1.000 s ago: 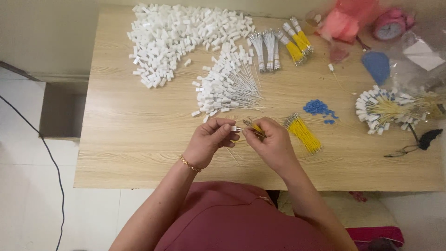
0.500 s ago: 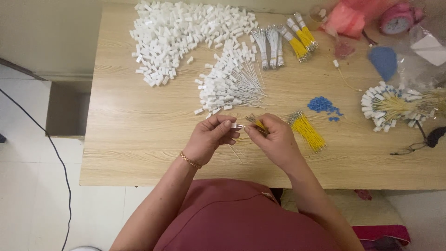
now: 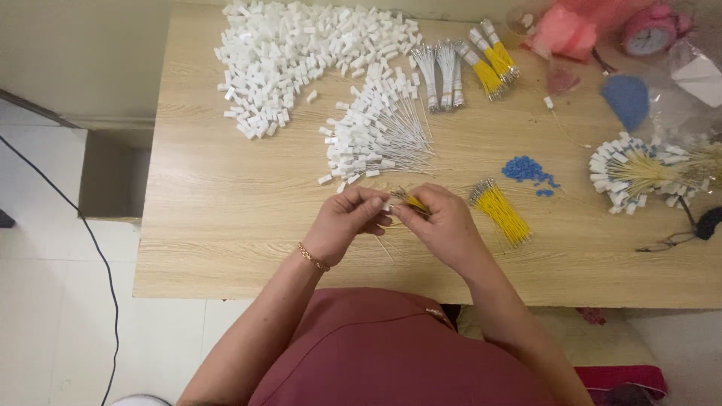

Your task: Assembling small white plastic caps onto the ends of yellow wires

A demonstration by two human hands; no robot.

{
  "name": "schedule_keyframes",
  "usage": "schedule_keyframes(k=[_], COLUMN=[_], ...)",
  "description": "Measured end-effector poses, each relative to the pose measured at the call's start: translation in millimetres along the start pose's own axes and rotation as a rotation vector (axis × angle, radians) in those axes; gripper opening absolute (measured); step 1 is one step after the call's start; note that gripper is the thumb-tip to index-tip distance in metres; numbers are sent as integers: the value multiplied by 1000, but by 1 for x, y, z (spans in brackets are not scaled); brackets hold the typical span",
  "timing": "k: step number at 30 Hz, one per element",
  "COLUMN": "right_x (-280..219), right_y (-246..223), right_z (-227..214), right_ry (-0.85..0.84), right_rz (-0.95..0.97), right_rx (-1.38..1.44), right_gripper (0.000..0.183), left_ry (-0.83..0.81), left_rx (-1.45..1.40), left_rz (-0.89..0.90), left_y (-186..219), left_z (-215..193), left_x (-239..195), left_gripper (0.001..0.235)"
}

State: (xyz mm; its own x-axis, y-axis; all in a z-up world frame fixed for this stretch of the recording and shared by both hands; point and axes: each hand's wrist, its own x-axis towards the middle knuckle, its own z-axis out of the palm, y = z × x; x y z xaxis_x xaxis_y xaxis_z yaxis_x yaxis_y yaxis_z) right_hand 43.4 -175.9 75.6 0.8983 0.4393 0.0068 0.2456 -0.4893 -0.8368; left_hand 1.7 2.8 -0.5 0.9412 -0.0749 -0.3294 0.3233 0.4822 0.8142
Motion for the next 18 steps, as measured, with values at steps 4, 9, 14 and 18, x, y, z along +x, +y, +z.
schedule_keyframes(k=[4,9,14,18], right_x=[2,2,-5,-6], right_y=[4,8,26,36], right_z=[5,11,20,28], right_ry=[0,-23,-41,-77], right_rz=[8,44,170,106], right_rx=[8,40,47,-2], right_gripper=[12,17,18,18], left_ry=[4,13,29,32], left_rx=[30,16,-17,3], left_rz=[10,-24,-44,-65], left_y=[0,1,-11,-29], left_z=[-1,-6,-9,-15], left_x=[-2,-2,0,0], left_gripper=[20,22,22,20])
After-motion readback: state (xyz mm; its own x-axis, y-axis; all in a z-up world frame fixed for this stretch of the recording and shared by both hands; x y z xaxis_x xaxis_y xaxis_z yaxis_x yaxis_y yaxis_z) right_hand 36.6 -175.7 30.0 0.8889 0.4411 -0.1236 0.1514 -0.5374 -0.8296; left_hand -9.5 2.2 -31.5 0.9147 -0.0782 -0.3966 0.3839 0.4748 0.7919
